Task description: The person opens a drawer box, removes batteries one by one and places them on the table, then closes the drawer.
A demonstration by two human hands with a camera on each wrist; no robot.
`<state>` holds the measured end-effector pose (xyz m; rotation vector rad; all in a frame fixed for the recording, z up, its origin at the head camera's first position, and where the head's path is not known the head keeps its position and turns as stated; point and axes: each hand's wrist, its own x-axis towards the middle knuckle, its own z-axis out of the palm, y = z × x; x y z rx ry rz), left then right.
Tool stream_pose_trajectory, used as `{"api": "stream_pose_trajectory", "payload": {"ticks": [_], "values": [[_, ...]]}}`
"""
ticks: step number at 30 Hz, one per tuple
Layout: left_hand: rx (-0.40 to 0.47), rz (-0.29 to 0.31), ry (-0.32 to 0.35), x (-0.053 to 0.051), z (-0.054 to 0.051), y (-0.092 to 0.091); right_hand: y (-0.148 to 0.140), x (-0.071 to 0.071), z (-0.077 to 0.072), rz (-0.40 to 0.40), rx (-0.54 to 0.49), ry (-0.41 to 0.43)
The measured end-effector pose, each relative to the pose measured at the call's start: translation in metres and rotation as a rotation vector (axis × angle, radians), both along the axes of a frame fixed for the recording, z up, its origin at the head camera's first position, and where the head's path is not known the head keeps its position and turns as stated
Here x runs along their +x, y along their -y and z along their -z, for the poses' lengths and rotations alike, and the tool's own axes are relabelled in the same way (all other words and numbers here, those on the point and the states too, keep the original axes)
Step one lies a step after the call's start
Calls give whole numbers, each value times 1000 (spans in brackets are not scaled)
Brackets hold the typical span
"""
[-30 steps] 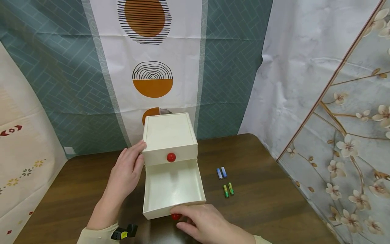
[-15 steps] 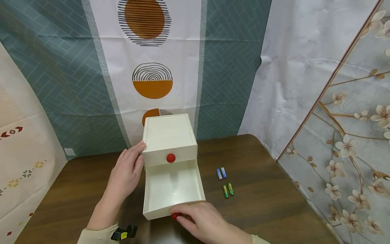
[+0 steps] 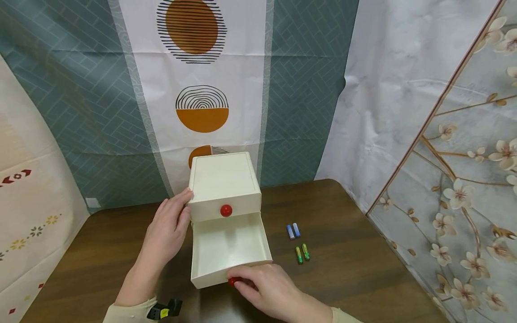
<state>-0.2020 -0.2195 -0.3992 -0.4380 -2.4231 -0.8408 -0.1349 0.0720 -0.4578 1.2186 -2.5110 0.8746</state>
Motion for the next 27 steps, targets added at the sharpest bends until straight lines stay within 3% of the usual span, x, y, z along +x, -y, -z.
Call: {"api": "stream_pose_trajectory", "payload": {"ticks": [14,27], "values": [[0,-2,1,0,1,0,7,-19,-5,66,30,51],[2,1,-21,0,0,0,16,-43,-6,108,34,29]]}}
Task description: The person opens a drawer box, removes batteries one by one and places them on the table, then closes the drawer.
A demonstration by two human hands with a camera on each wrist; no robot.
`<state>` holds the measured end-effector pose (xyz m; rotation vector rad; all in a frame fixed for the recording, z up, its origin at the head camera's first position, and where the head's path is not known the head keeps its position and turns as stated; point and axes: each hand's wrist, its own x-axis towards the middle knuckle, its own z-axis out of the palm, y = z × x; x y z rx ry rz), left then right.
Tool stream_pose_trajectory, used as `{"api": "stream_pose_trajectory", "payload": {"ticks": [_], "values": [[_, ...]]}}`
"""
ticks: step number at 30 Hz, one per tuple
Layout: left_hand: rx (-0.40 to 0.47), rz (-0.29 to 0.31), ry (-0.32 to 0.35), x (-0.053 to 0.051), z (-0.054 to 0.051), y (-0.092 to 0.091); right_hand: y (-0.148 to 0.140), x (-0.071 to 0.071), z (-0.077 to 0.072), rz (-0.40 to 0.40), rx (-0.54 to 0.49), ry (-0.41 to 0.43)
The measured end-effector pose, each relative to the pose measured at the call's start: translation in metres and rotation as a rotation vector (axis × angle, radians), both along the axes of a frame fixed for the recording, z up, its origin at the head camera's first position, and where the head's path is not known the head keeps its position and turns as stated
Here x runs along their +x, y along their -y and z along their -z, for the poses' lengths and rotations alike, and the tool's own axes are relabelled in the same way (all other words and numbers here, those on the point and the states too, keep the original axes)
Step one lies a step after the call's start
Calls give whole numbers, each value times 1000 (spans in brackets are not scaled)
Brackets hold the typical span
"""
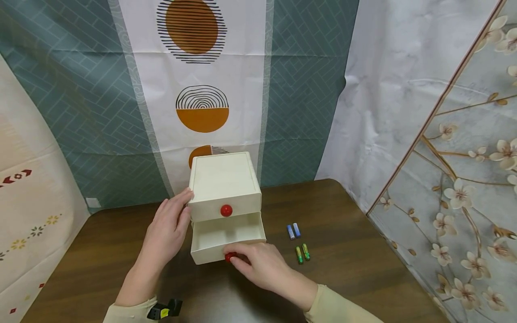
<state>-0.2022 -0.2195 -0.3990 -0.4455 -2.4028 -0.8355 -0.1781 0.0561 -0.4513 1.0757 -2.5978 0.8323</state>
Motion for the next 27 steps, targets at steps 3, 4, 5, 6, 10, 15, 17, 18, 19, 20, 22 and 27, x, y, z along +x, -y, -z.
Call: {"api": "stream_pose_trajectory", "payload": {"ticks": [3,4,5,6,10,15,17,18,19,20,22,27], "values": [[2,3,-3,0,1,0,2,-6,0,11,3,0],[2,4,-4,0,1,0,3,-8,0,15,6,1],[2,4,-4,0,1,0,4,-10,-1,18,9,4],[2,4,-5,0,1,0,5,-12,-1,22,11,7],[0,3,-3,0,1,0,7,-20,-2,36,24,25],[2,4,4,0,1,0,10,-30,-3,61,35,40],[1,5,4,0,1,0,11,-33,-4,68,38,41],[1,6,3,0,1,0,11,-35,-4,70,38,43],[1,6,3,0,1,0,12,-36,-4,71,38,46],[1,6,2,0,0,0,12,-38,-4,71,38,48],[1,7,1,0,0,0,13,-41,-4,69,33,51],[0,7,11,0,1,0,14,-49,-4,73,31,63]]}}
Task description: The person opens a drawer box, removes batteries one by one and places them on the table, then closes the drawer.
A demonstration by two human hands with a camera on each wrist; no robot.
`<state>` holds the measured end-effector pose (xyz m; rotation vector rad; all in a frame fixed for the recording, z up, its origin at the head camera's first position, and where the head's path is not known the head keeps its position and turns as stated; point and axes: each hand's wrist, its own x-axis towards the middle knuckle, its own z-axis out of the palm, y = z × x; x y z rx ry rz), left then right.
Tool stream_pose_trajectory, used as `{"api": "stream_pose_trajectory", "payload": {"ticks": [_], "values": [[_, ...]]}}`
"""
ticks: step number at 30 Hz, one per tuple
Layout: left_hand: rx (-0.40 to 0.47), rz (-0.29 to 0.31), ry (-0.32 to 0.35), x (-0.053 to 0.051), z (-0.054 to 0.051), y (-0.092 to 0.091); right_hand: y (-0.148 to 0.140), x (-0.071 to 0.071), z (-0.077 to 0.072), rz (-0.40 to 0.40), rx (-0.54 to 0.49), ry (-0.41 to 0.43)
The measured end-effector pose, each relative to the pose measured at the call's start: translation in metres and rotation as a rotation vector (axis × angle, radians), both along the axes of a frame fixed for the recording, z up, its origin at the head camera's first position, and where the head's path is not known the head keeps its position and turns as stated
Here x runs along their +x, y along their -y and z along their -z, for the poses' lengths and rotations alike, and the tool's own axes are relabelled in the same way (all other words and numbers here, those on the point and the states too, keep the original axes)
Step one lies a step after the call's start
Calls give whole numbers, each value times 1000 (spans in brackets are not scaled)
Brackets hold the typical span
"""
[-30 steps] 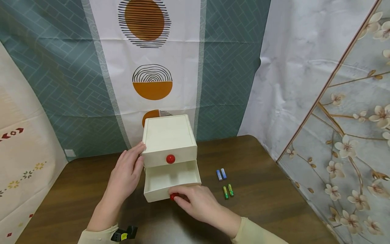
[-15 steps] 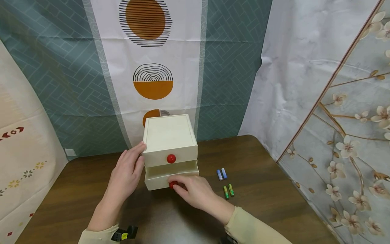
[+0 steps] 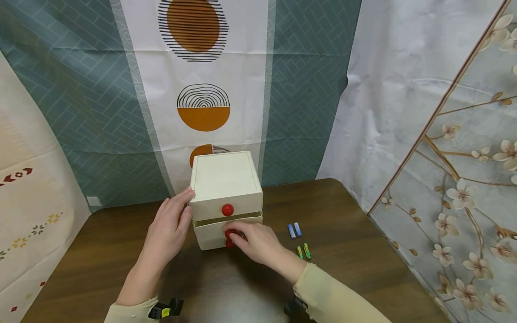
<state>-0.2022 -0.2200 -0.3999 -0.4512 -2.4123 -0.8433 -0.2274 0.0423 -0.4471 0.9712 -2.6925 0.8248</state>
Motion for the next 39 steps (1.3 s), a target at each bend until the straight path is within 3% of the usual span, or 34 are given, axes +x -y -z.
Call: {"api": "stream_pose_trajectory", "payload": {"ticks": [16,39], "values": [[-2,-2,18,0,-1,-1,1,-13,1,7,-31,80],[3,-1,14,-1,0,1,0,-10,3,-12,-49,112]]}}
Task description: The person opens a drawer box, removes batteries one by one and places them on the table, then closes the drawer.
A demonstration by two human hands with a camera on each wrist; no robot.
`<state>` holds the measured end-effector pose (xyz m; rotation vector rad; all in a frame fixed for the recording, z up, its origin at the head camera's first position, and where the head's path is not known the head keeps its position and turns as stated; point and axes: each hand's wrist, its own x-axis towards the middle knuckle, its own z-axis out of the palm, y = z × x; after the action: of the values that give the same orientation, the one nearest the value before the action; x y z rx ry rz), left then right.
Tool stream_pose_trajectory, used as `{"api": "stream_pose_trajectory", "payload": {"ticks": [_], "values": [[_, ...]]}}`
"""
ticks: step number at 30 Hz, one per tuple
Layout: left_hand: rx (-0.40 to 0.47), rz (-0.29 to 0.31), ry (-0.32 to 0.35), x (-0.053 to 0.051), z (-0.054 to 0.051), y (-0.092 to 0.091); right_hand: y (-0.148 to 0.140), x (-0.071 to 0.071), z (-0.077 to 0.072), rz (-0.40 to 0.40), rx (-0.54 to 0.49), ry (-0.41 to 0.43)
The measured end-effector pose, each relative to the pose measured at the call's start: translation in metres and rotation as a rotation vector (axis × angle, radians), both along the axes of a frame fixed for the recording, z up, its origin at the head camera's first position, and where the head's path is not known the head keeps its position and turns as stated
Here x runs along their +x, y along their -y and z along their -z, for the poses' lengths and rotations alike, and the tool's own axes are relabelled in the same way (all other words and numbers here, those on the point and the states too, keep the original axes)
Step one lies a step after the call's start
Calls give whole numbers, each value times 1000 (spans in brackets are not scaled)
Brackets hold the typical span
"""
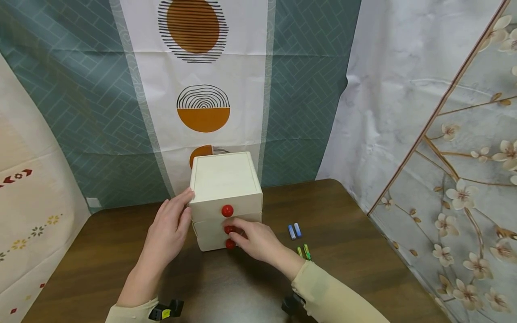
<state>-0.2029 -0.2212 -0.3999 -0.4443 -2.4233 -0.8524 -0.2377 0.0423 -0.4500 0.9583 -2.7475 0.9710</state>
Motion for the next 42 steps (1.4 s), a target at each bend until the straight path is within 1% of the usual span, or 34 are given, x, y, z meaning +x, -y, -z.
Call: {"api": "stream_pose_trajectory", "payload": {"ticks": [4,10,15,20,27,33,38,42], "values": [[1,3,-5,0,0,-1,-2,3,-1,-8,-19,-7],[0,5,-15,-1,-1,-1,-6,9,-2,-20,-63,15],[4,6,-10,-1,0,-1,-10,13,-1,-45,-76,32],[8,4,1,0,-1,-1,-14,15,3,-66,-55,69],[13,2,3,0,-1,-1,-18,16,9,-68,4,71],[18,4,-1,0,1,-2,-19,14,18,-74,37,109],[22,6,1,0,1,-2,-19,11,26,-71,58,113],[24,4,4,0,1,-2,-18,10,29,-70,64,117]]}}
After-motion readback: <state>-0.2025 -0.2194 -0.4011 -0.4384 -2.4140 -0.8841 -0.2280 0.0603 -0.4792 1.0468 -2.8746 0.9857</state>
